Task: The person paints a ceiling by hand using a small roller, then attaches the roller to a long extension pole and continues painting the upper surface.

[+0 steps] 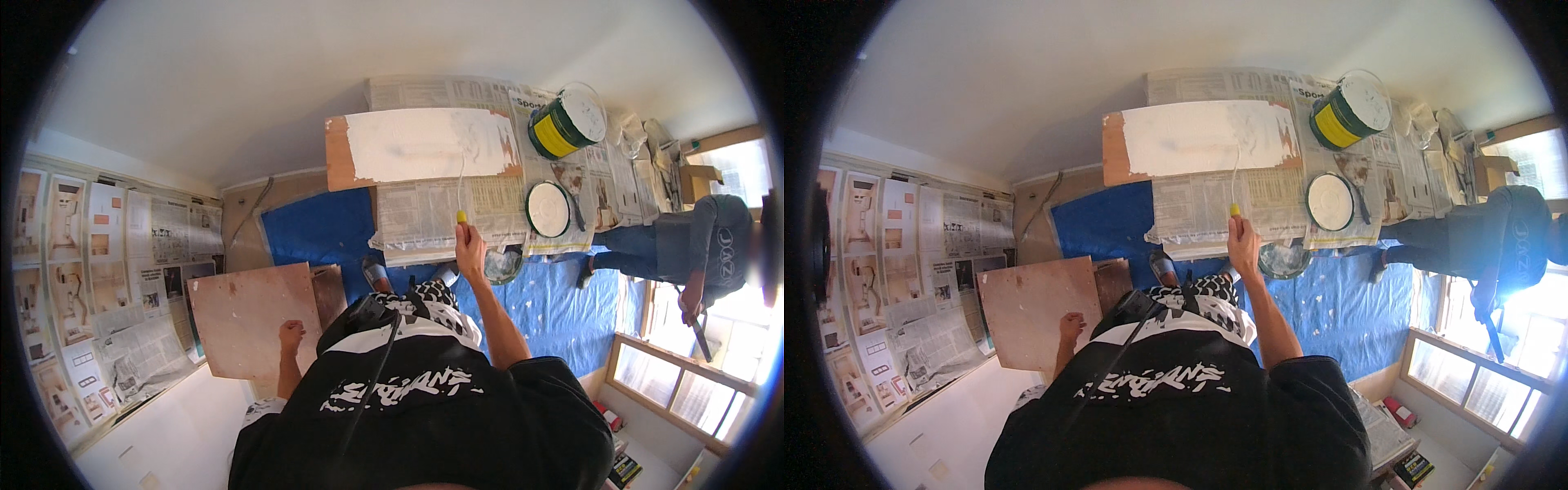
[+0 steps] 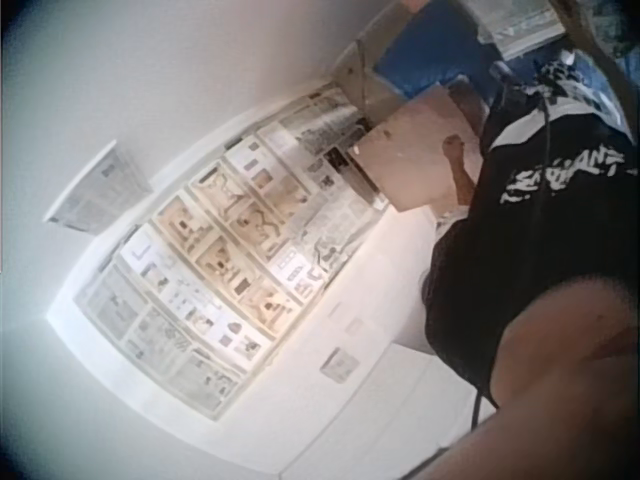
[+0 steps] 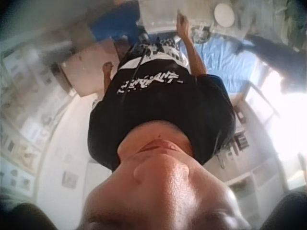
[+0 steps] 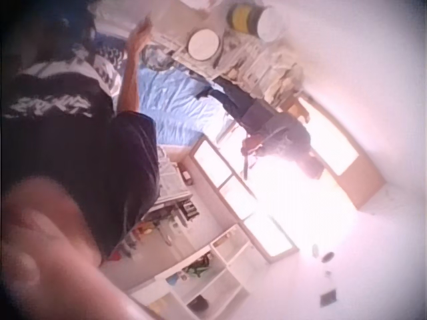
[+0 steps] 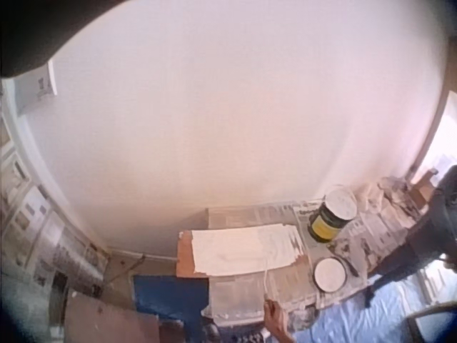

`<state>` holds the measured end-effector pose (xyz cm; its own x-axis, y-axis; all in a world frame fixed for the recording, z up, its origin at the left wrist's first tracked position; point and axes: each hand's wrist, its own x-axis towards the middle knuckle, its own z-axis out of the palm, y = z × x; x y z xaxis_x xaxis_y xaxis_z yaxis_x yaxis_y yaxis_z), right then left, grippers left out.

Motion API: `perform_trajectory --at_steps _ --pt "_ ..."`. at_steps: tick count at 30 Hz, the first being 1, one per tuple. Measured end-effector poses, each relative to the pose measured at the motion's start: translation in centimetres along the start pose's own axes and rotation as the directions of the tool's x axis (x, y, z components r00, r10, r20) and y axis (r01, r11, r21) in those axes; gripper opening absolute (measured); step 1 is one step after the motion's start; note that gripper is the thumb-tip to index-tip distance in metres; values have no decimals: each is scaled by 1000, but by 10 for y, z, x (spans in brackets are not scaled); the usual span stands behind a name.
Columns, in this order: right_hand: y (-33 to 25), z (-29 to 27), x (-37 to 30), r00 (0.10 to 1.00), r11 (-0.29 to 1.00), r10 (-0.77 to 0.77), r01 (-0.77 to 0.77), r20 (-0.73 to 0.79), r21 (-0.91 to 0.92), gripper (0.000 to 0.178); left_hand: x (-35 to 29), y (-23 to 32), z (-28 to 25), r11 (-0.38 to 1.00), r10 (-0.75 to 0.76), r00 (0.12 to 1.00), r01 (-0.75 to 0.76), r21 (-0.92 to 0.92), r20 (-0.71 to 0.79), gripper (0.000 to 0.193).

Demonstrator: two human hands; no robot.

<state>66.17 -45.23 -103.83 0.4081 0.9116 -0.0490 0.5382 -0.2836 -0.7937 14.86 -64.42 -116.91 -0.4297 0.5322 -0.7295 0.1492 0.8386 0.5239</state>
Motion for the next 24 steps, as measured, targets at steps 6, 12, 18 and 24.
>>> perform_trajectory --at_steps 6,12,18,24 --pt "-16 34 88 996 997 -81 81 -24 -12 46 0 5 1 999 52 999 -52 -2 0 20" --pt "21 30 10 999 999 -40 41 -34 27 37 -8 -10 2 999 0 1000 1 41 -24 21" --pt "4 -11 -40 993 993 112 -113 22 38 35 -19 -24 7 997 -77 997 77 -1 6 20" --pt "15 15 22 997 998 -69 69 -23 -9 35 -20 -20 9 1000 -1 1000 1 -13 -12 18"
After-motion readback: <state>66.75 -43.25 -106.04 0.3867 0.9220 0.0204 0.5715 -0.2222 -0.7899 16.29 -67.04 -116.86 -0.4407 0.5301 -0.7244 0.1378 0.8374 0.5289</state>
